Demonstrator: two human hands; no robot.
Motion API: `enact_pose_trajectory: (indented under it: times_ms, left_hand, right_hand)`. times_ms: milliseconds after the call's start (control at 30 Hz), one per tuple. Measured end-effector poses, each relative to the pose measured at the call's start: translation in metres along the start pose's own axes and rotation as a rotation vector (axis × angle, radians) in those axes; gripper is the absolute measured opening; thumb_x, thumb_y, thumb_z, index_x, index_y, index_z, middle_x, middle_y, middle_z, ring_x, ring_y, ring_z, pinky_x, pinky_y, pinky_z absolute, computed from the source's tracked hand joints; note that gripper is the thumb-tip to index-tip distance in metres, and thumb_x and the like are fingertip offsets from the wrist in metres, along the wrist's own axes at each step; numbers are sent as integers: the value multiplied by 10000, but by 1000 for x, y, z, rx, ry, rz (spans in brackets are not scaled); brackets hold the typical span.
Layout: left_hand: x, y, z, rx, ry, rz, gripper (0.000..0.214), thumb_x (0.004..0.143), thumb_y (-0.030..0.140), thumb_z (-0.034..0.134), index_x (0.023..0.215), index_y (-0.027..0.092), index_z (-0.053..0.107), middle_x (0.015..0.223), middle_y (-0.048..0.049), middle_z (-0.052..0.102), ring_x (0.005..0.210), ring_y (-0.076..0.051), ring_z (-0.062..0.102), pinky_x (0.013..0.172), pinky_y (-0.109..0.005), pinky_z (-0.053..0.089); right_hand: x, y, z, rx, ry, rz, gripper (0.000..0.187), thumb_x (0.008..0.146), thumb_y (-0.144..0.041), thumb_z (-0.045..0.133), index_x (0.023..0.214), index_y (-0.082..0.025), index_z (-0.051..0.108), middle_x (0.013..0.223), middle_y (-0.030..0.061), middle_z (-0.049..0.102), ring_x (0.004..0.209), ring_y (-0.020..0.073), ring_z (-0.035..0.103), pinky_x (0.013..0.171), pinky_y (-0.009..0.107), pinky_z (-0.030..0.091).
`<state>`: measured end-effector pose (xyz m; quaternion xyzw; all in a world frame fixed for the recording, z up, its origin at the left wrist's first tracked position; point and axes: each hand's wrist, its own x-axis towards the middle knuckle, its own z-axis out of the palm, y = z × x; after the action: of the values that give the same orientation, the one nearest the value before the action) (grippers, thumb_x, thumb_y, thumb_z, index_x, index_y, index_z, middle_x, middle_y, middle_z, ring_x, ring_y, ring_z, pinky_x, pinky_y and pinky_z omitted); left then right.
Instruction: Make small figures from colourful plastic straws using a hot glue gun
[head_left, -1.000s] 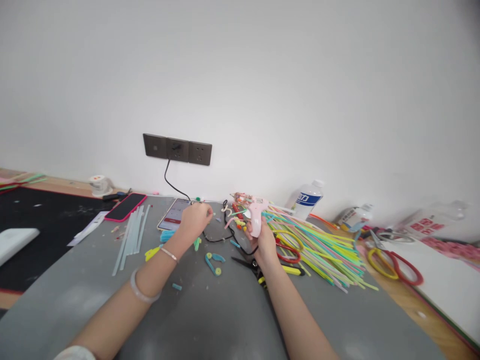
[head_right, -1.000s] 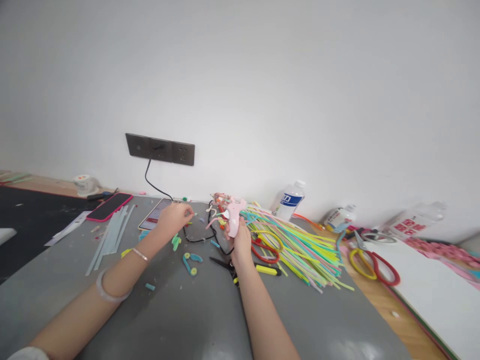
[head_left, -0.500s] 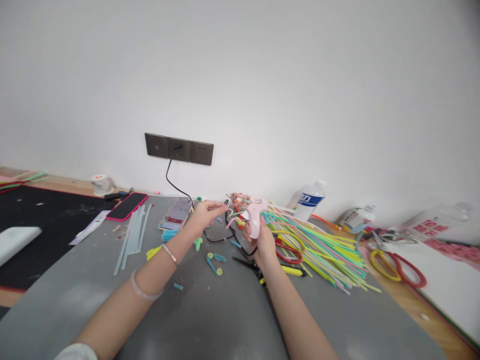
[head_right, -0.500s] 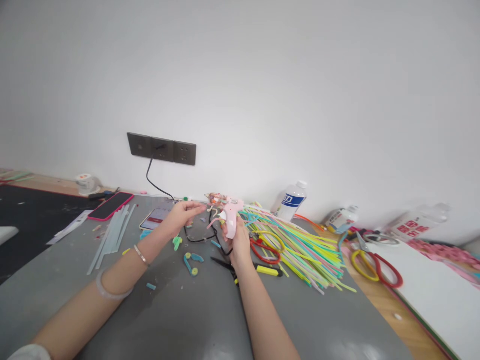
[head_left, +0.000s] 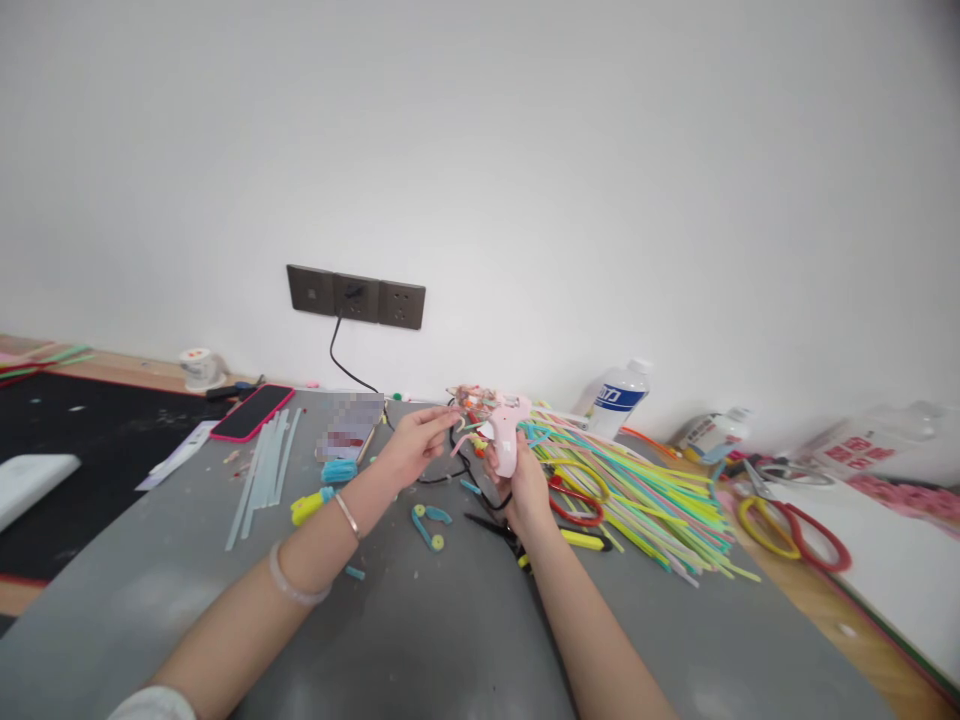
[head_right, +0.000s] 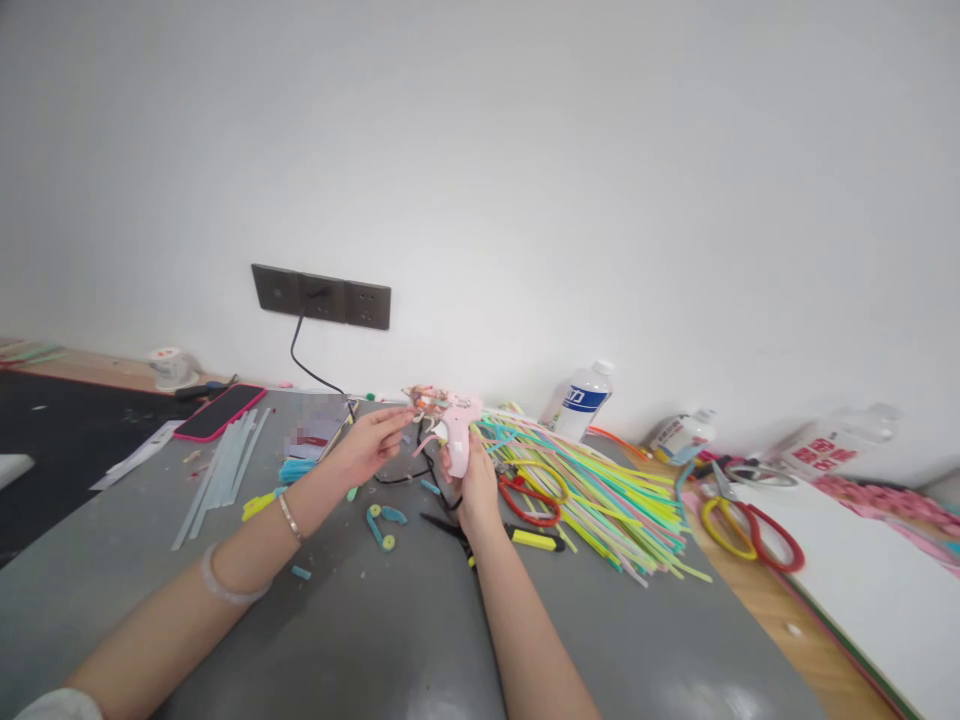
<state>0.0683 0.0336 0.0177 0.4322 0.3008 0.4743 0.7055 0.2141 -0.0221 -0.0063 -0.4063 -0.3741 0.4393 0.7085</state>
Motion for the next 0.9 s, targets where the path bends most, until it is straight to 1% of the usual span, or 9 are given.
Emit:
enact_pose_trajectory:
  times_ms: [233,400,567,767,900]
  left_hand:
    - [-1,-2,1,-29,20,29,437,561,418,895,821,107,729,457,135,244,430,-24,157,432,-209,113]
    - [-1,1,4,-18,26,39,444,548,430,890,799,112,710,456,132,251,425,-27,166,438,-222,96]
    - [-3,5,6,30,14,40,428,566,470,863,726,128,663,464,130,236,429,-32,152,432,-225,100]
    - [-3,6,4,185,6,55,459,593,561,798,709,147,636,470,131,204,434,-44,148,428,-217,142]
    - [0,2,-2,400,32,66,471,664,616,694,737,152,654,471,117,251,424,-57,191,438,-222,194]
  right_hand:
    - [0,3,-1,59,-57,42,436,815,-651,595,696,-238,521,497,-45,475,395,117,312,393,274,222]
    - [0,4,-3,75,-64,55,421,814,-634,608,695,-236,538,501,-42,484,400,118,309,396,276,217]
    - [1,4,-3,86,-61,60,413,807,-624,624,695,-232,556,496,-41,487,399,116,314,394,275,220]
    - [1,4,-4,111,-45,53,402,816,-604,620,709,-222,562,506,-41,488,408,109,334,385,258,244]
    - [2,1,-5,142,-22,36,378,825,-586,612,747,-220,562,521,-53,475,425,101,344,403,240,277]
